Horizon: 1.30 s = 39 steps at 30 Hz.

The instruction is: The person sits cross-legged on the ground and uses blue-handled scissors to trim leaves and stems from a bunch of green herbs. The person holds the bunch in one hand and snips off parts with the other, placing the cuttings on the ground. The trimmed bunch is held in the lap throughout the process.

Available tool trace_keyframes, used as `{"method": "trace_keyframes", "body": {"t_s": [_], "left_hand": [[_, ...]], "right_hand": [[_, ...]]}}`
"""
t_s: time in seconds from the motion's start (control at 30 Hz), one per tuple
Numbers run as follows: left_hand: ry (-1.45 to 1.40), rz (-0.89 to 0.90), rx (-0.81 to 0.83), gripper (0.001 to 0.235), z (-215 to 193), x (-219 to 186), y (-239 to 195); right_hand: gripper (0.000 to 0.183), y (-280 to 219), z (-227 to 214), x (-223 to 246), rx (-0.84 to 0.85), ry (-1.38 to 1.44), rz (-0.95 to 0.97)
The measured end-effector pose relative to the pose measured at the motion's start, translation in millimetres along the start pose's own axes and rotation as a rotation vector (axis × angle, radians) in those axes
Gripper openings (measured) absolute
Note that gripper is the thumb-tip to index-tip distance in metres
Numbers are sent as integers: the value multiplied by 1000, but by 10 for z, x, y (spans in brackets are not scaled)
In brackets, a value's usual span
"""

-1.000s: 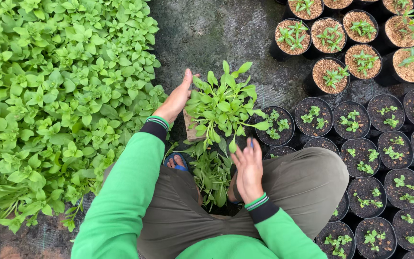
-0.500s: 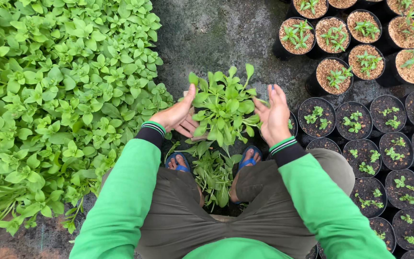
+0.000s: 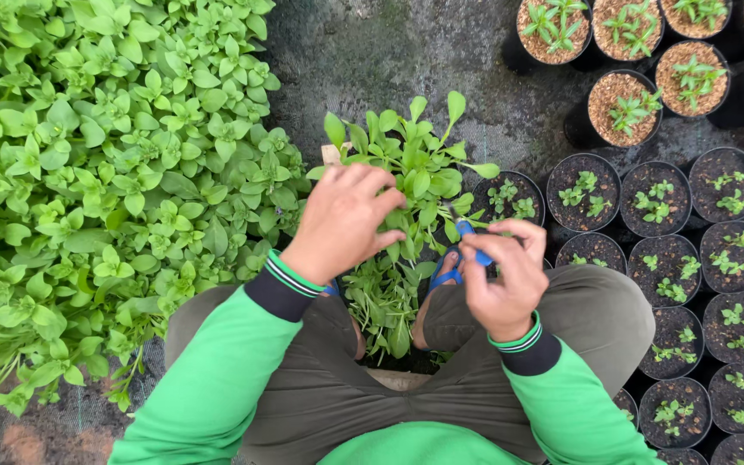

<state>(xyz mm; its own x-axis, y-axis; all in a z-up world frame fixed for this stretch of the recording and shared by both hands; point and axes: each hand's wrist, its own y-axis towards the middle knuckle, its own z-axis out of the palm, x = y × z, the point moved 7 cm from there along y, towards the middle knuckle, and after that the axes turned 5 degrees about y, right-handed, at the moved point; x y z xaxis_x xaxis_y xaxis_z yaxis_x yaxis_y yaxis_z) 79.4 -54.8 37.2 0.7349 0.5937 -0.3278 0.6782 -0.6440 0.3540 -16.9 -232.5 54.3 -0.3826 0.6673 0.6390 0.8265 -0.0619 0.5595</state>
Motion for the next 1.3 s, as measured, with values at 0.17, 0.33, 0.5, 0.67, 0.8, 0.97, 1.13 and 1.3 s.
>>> {"method": "trace_keyframes", "body": {"t_s": [0.17,0.33,0.5,0.67,0.8,0.97,1.13,1.3], "left_hand": [[115,-38,20,24,53,15,2],[90,-107,14,14,101,140,-40],[60,-123,-6,14,118,154,-50],[55,-125,-2,17,94,142,-53],[44,-119,-4,22,40,115,-36],[-51,-15,78,19,49,-14,-65],[1,213,153,30,163,-263,-104],[-82,213,216,15,129,-288,-63]], "right_hand": [[25,-23,210,128,113,-4,-136],[29,-67,448,108,216,-17,-196],[27,-102,597,55,249,-117,-192],[27,-100,683,-19,242,-114,-165],[25,-63,653,-39,232,-58,-109],[21,-1,393,4,149,8,-39],[20,35,-54,-126,0,13,90],[14,-84,-155,-288,-78,122,184]]}}
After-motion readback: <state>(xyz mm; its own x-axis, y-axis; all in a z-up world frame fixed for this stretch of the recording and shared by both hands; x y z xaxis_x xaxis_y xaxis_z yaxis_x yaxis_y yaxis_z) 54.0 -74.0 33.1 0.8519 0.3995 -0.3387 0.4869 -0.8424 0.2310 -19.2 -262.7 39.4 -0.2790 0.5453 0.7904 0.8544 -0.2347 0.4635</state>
